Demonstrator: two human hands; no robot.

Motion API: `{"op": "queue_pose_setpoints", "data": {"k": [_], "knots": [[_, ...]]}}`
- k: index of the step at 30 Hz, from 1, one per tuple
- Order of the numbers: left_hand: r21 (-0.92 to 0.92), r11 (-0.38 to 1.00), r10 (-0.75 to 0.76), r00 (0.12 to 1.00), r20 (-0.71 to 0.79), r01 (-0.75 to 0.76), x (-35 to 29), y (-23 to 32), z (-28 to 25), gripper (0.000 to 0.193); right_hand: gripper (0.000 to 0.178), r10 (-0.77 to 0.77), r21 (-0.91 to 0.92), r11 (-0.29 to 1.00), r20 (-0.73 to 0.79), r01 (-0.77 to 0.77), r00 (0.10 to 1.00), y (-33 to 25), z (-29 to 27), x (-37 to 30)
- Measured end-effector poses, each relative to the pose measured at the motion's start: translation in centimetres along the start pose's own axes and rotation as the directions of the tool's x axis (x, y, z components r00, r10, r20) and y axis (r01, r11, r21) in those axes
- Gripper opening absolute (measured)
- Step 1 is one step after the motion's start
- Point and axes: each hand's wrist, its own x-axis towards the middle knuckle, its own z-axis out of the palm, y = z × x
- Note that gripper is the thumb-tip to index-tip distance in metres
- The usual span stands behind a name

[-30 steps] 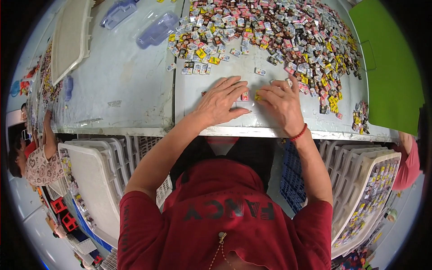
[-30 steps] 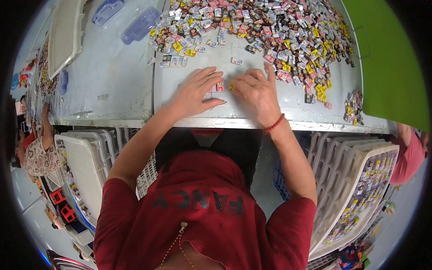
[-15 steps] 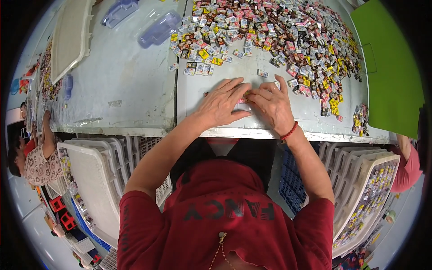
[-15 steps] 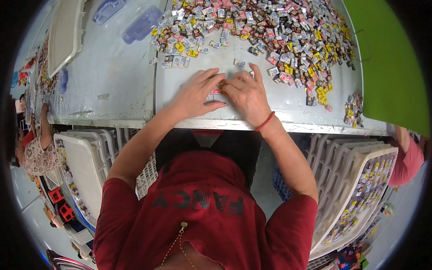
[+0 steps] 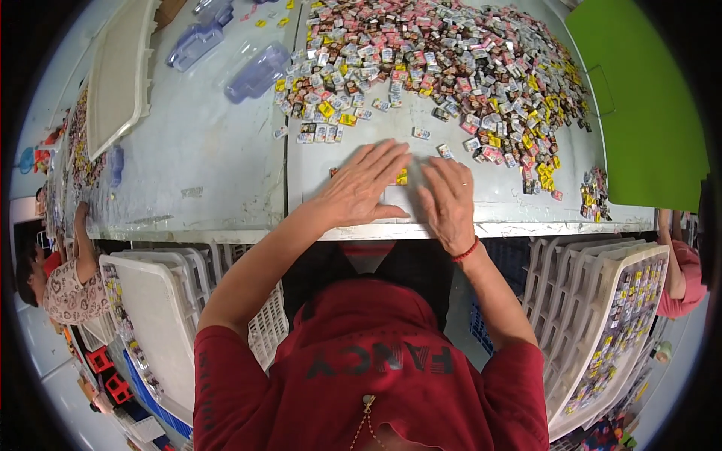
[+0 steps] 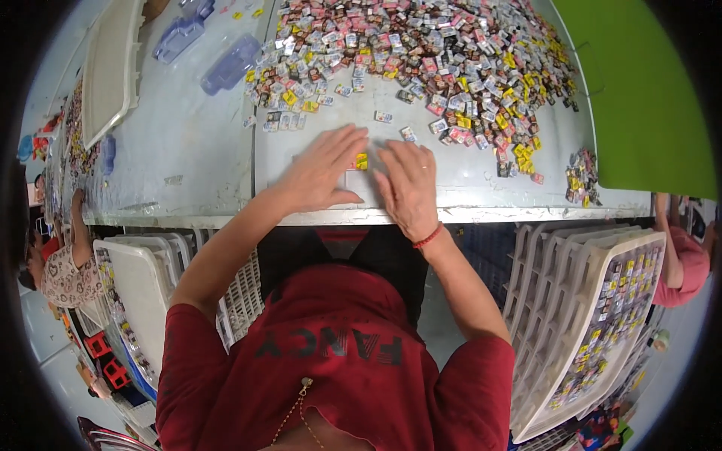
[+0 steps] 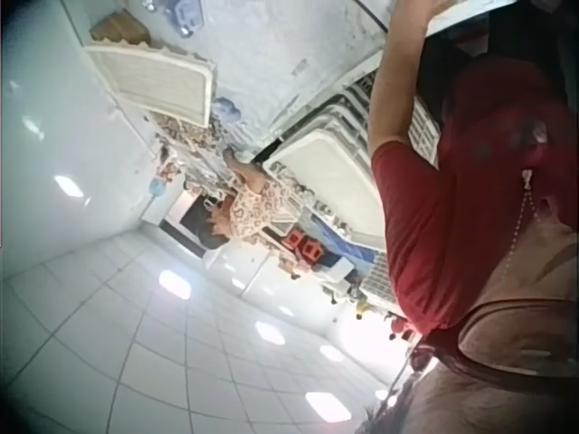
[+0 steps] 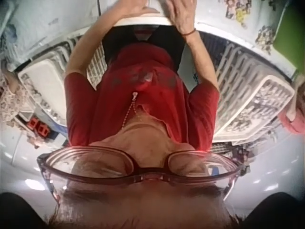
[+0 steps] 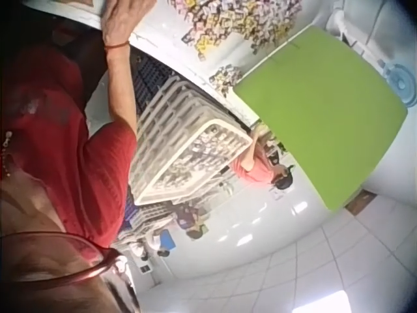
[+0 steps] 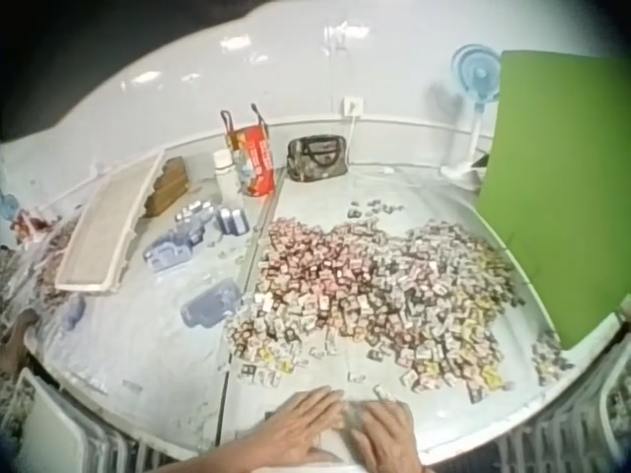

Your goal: Sort and arrange small plastic toy components onto a tray for packaging.

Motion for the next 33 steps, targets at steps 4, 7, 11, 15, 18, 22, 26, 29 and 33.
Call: {"op": "queue_pose_setpoints", "data": {"k": [4,7,11,15,18,22,26,29,33], "knots": [[-0.204,0.969,-0.174,0.973,-0.152,0.142,1.6,-1.2,-0.9,0.051,0.028,0.174,-0.162,0.97,-0.063,-0.182,0.983,2.3,-2.2,0.0],[-0.101,0.992,-0.093,0.988,-0.124,0.08,5.3,-2.8,0.6,0.041,0.027,0.245,-0.179,0.95,-0.081,-0.255,0.966,3.3,-1.9,0.4],[-0.085,0.994,0.049,0.987,-0.156,-0.063,8.1,-4.3,2.3,0.036,0.027,0.222,-0.181,0.954,-0.105,-0.238,0.969,2.8,-0.3,1.9],[-0.057,0.997,-0.064,0.993,-0.098,0.059,7.8,-3.0,2.6,0.034,0.026,0.232,-0.211,0.942,-0.149,-0.26,0.961,2.1,0.6,2.4],[-0.078,0.966,-0.25,0.968,-0.026,0.248,8.0,-1.5,0.7,0.036,0.021,0.36,-0.067,0.929,-0.059,-0.363,0.931,2.5,0.3,3.1],[-0.268,0.844,-0.418,0.883,0.212,0.464,7.7,-1.7,-1.2,0.039,0.019,0.332,-0.128,0.926,-0.167,-0.354,0.928,5.0,-1.9,3.7],[-0.101,0.995,-0.005,0.993,-0.116,-0.007,7.4,-2.9,0.5,0.037,0.023,0.189,-0.237,0.948,-0.121,-0.213,0.975,5.9,-2.7,5.3],[-0.188,0.982,-0.007,0.999,0.049,0.016,7.6,-3.3,0.7,0.036,0.024,0.138,-0.36,0.915,-0.147,-0.183,0.979,6.5,-1.5,5.2],[-0.149,0.987,-0.07,0.995,-0.071,0.059,7.6,-3.6,1.3,0.035,0.025,0.198,-0.466,0.851,-0.145,-0.244,0.969,6.4,-1.1,4.6]]}}
